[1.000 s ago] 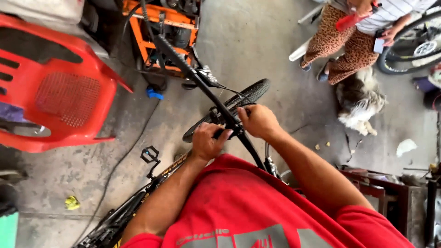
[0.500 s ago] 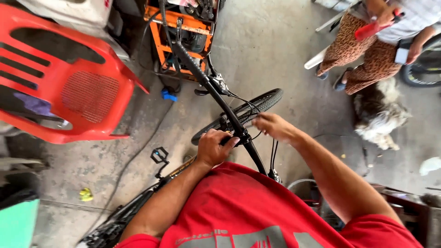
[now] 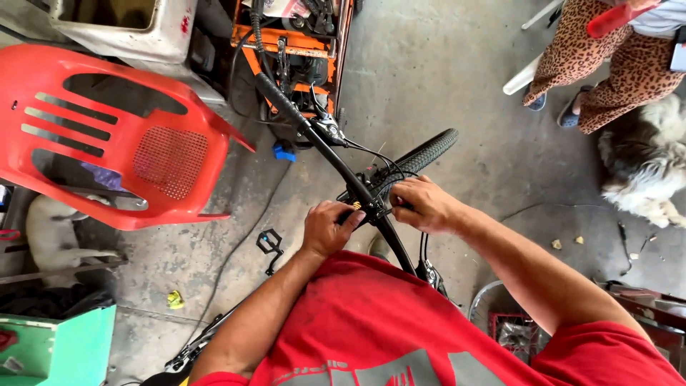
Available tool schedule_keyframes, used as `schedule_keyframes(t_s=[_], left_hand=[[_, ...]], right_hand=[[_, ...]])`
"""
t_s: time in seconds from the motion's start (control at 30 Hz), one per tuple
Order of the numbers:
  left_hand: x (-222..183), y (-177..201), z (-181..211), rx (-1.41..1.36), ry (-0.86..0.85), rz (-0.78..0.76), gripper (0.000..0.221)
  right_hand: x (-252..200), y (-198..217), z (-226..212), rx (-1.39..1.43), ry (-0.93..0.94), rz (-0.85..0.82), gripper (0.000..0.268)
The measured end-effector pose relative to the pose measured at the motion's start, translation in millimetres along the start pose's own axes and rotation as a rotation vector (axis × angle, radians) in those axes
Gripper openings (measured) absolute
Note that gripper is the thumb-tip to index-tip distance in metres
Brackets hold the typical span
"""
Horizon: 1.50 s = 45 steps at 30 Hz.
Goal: Tightening the screws on a bicycle handlebar stem using an allen wrench to secure it.
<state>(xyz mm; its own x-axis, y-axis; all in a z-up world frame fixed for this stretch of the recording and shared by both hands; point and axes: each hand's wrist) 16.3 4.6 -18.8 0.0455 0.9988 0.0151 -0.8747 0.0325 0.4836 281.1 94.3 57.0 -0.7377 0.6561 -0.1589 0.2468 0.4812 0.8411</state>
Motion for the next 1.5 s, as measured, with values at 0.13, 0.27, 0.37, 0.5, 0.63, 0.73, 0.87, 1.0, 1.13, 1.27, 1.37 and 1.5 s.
schedule_keyframes(t_s=[0.13, 0.27, 0.37, 0.5, 0.63, 0.73, 0.87, 1.0, 1.13, 1.27, 1.37, 1.5], left_hand=[[4.5, -0.6, 3.9, 0.008, -0.029, 0.002, 0.042], [5.9, -0.7, 7.1, 0.004, -0.061, -0.004, 0.041], [8.9, -2.6, 4.3, 0.024, -0.079, -0.003, 0.039], [11.5, -4.4, 2.3, 0.034, -0.082, -0.006, 0.039], [11.4, 0.6, 9.0, 0.01, -0.061, -0.025, 0.044], [14.7, -0.9, 3.9, -0.027, -0.073, -0.029, 0.046], [13.4, -3.2, -0.4, -0.045, -0.063, -0.028, 0.041], [17.5, -0.7, 3.9, -0.028, -0.042, -0.026, 0.041], [21.6, 5.8, 20.3, -0.086, -0.048, -0.041, 0.049], [20.3, 6.4, 23.9, -0.091, -0.021, -0.06, 0.051], [20.8, 5.6, 24.2, -0.105, 0.006, -0.061, 0.048], [20.4, 1.2, 21.3, -0.102, -0.014, -0.056, 0.049]], right_hand=[[2.8, 1.6, 6.1, -0.008, 0.052, 0.058, 0.02], [1.1, 5.4, 10.0, 0.013, 0.079, 0.062, 0.019], [1.8, 2.1, 13.5, -0.028, 0.104, 0.093, 0.02], [2.0, 5.4, 13.4, -0.131, 0.139, 0.112, 0.02], [10.1, 11.2, 11.5, -0.271, 0.235, 0.143, 0.019], [17.6, 16.3, 17.2, -0.28, 0.301, 0.123, 0.018], [23.4, 9.6, 27.2, -0.032, 0.227, -0.072, 0.016], [24.9, 29.8, 6.7, -0.068, 0.174, -0.194, 0.014], [27.1, 24.4, 4.6, -0.177, 0.368, 0.097, 0.024], [30.8, 19.4, 3.7, -0.17, 0.498, 0.236, 0.039], [32.0, 13.7, 6.4, -0.136, 0.434, 0.255, 0.042], [16.9, -6.0, -1.2, 0.067, 0.11, 0.274, 0.049]])
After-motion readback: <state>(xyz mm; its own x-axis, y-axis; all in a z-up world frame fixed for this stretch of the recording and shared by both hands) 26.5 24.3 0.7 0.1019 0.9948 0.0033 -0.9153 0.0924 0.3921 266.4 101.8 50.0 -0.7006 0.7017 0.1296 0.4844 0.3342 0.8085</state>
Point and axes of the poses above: each hand's wrist, its own x-axis towards the middle knuckle, its own y-axis out of the back of the hand, z = x × y, and after that the axes turned 13 degrees about -x, right-handed
